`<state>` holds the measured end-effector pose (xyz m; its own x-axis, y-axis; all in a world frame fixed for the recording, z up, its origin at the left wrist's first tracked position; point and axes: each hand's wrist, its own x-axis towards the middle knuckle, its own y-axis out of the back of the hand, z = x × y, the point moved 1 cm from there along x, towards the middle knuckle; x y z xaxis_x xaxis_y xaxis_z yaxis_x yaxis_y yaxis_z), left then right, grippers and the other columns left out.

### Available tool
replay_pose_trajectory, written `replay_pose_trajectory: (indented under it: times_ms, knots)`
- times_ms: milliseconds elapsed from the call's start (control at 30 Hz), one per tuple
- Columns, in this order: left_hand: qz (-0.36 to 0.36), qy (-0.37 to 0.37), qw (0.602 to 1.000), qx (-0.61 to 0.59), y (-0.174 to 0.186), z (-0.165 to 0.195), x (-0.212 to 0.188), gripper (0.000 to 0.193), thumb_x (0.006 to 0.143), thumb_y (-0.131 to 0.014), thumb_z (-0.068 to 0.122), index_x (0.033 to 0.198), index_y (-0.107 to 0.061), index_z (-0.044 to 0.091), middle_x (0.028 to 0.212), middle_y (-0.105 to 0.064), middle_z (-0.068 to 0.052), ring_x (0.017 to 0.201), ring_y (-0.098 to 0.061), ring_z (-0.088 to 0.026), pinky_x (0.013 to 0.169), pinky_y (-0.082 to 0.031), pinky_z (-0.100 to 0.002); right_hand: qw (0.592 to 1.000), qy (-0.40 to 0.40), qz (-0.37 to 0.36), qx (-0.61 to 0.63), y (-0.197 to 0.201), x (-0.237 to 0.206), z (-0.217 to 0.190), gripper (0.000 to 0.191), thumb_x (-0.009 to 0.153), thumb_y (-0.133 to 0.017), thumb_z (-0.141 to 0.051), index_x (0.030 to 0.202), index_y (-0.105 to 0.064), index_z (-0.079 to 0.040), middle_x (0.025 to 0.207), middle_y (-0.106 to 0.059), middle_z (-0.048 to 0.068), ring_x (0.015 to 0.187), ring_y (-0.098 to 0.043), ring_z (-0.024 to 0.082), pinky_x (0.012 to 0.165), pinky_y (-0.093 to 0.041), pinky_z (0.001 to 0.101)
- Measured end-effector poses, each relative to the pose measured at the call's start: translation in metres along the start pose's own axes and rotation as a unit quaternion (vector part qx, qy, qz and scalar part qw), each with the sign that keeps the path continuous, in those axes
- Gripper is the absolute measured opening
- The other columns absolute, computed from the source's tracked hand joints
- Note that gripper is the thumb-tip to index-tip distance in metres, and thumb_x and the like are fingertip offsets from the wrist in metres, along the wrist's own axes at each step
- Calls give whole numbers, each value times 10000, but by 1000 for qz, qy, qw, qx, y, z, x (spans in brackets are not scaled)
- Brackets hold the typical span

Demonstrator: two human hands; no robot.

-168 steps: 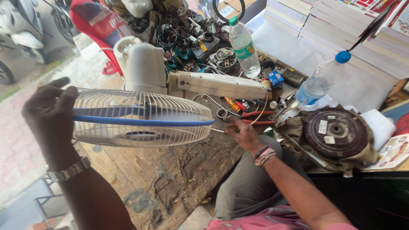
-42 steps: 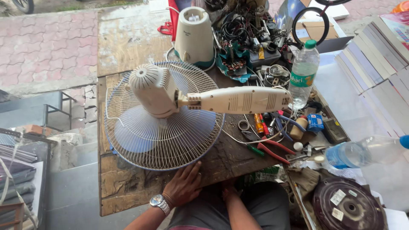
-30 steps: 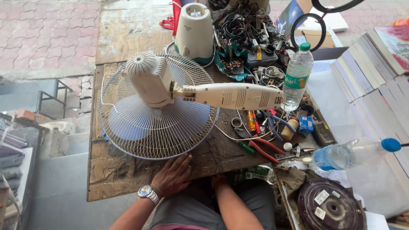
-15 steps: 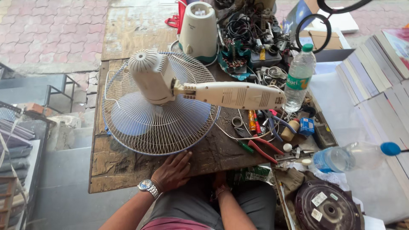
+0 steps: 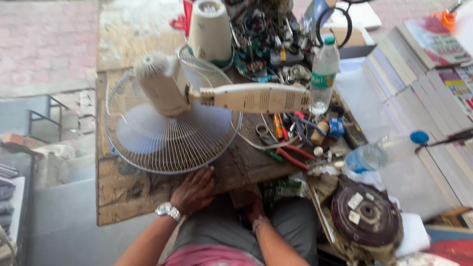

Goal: The person disassembles a table fan, removes the rear grille and motor housing, and uses a screwdriver to loosen and remove a small plastic component from the motor shaft. They then retrieve a screw from a parts container and attempt to reattach the component to the fan.

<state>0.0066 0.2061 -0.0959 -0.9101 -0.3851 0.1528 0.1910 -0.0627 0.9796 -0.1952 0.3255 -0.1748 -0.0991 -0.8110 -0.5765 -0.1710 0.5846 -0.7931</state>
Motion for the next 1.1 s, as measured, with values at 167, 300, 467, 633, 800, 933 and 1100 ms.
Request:
replay_pose_trajectory:
  times_ms: [167,300,467,633,800,933,1100]
  knots:
    - [-13,2,1000,7,3,7,-10,567,795,-752,449,1181,-625,53,1546,-391,-225,1460,-328,-380,1131,-342,-531,995,8,52,-86,17,-15,5,402,888,-619,-151,1269,-640,-23,1199,-700,141,1091,-672,303,946,-562,441]
    - [-18,6,1000,13,5,6,-10,569,803,-739,477,1174,-626,61,1523,-402,-226,1454,-316,-383,1129,-330,-553,982,72,125,-121,27,-37,-3,433,801,-680,-54,1232,-646,-19,1133,-714,144,1038,-692,319,880,-575,479]
    - [6,-3,1000,10,0,2,-17,585,814,-724,476,1213,-625,60,1506,-433,-218,1459,-317,-384,1148,-322,-551,949,164,171,-209,49,-72,-4,467,740,-754,-4,1195,-653,-24,1106,-719,124,1017,-699,308,884,-592,484]
    - [-3,-3,1000,7,-5,5,-21,582,809,-715,476,1205,-626,58,1505,-434,-223,1459,-317,-383,1145,-316,-549,943,125,251,-181,63,-119,-14,474,740,-747,-72,1202,-648,-38,1104,-709,123,1004,-703,305,823,-587,544]
    - [1,-1,1000,2,-4,9,-20,579,775,-727,462,1185,-635,63,1500,-447,-212,1455,-331,-372,1137,-319,-546,946,101,255,-174,73,-165,-28,497,746,-741,-122,1225,-638,-33,1149,-697,128,1032,-701,294,786,-611,552]
    - [29,-6,1000,-1,-3,12,-22,576,813,-724,471,1197,-633,52,1500,-462,-215,1454,-353,-368,1157,-329,-537,940,107,270,-180,98,-221,-31,515,779,-758,-134,1258,-622,-3,1160,-675,152,1022,-679,322,777,-584,521]
    - [0,2,1000,17,-3,14,-21,560,802,-732,479,1167,-633,66,1503,-452,-224,1451,-350,-382,1158,-322,-532,723,343,55,-597,135,-310,-39,510,836,-702,-107,1329,-606,-22,1318,-692,150,1172,-711,312,998,-545,451]
